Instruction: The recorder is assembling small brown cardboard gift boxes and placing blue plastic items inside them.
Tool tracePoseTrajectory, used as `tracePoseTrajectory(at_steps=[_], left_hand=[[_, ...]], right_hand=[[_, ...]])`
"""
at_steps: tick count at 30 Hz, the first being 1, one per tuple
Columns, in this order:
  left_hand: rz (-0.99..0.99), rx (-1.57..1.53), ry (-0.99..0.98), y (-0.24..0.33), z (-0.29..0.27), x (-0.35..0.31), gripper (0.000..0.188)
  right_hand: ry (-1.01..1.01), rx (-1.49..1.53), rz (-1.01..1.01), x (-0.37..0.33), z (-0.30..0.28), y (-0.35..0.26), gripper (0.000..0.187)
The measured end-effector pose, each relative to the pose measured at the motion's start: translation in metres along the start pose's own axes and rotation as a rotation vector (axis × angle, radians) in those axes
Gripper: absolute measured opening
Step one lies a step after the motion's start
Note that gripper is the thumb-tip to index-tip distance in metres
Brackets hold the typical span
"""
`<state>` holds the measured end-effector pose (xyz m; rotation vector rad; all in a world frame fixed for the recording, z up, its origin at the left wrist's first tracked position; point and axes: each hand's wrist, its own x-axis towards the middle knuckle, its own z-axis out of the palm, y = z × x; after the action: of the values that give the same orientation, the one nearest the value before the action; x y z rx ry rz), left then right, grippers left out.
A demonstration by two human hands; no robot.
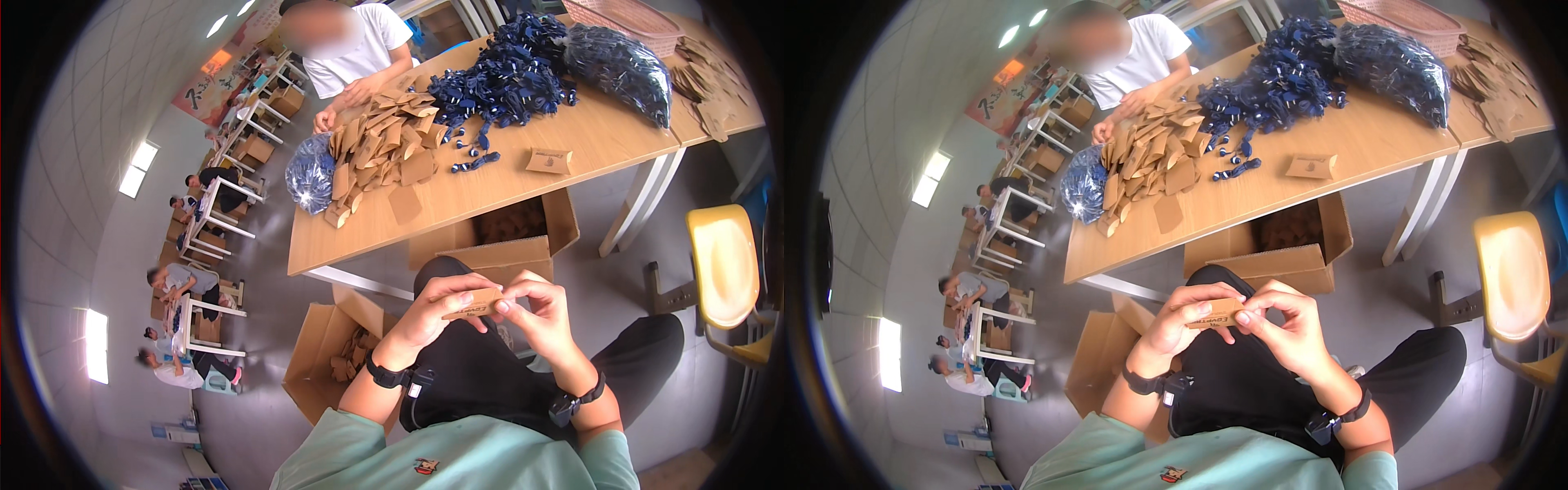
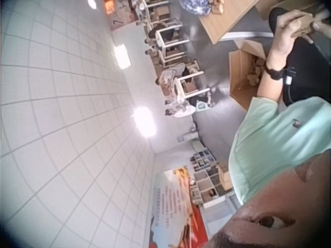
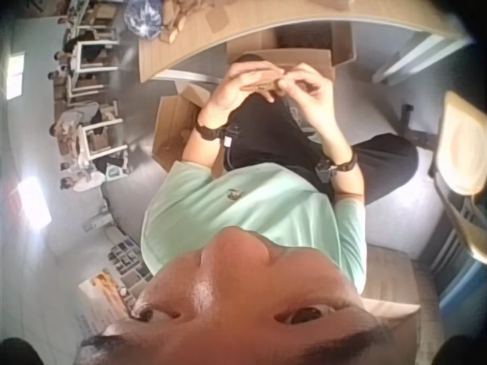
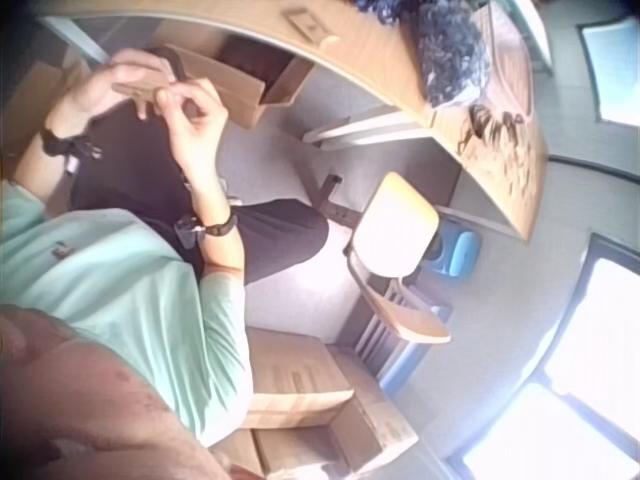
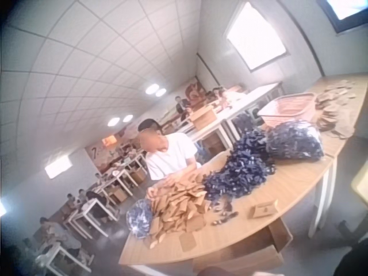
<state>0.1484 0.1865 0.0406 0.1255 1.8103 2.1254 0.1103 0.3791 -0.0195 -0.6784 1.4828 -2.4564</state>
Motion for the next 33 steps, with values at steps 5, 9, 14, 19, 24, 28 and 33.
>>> tracePoseTrajectory(at_steps=[5,9,14,19,24,28,33], left_hand=[[0.05,-0.129,0.005,-0.009,0.005,0.003,0.041],[0.142,-0.186,0.011,-0.019,0.017,0.006,0.043],[0.09,-0.299,0.027,-0.023,0.029,0.007,0.053],[-0.024,-0.328,-0.065,-0.022,0.03,0.007,0.058],[-0.023,-0.142,-0.009,-0.012,0.032,0.005,0.054],[0.135,0.056,0.01,-0.011,0.033,0.004,0.039],[0.557,0.795,0.114,-0.005,0.04,0.011,0.031]], right_hand=[[0.011,0.081,0.034,0.0,0.001,-0.001,0.009],[0.05,0.263,0.012,0.004,0.002,0.013,0.025],[-0.043,0.447,0.251,0.004,-0.002,0.011,0.042],[-0.014,0.316,0.061,0.008,-0.007,0.018,0.047],[0.059,-0.095,-0.266,0.007,-0.017,0.002,0.026],[0.068,-0.273,-0.272,0.001,-0.016,-0.021,0.011],[0.068,-0.183,-0.148,-0.004,-0.014,-0.029,0.009]])
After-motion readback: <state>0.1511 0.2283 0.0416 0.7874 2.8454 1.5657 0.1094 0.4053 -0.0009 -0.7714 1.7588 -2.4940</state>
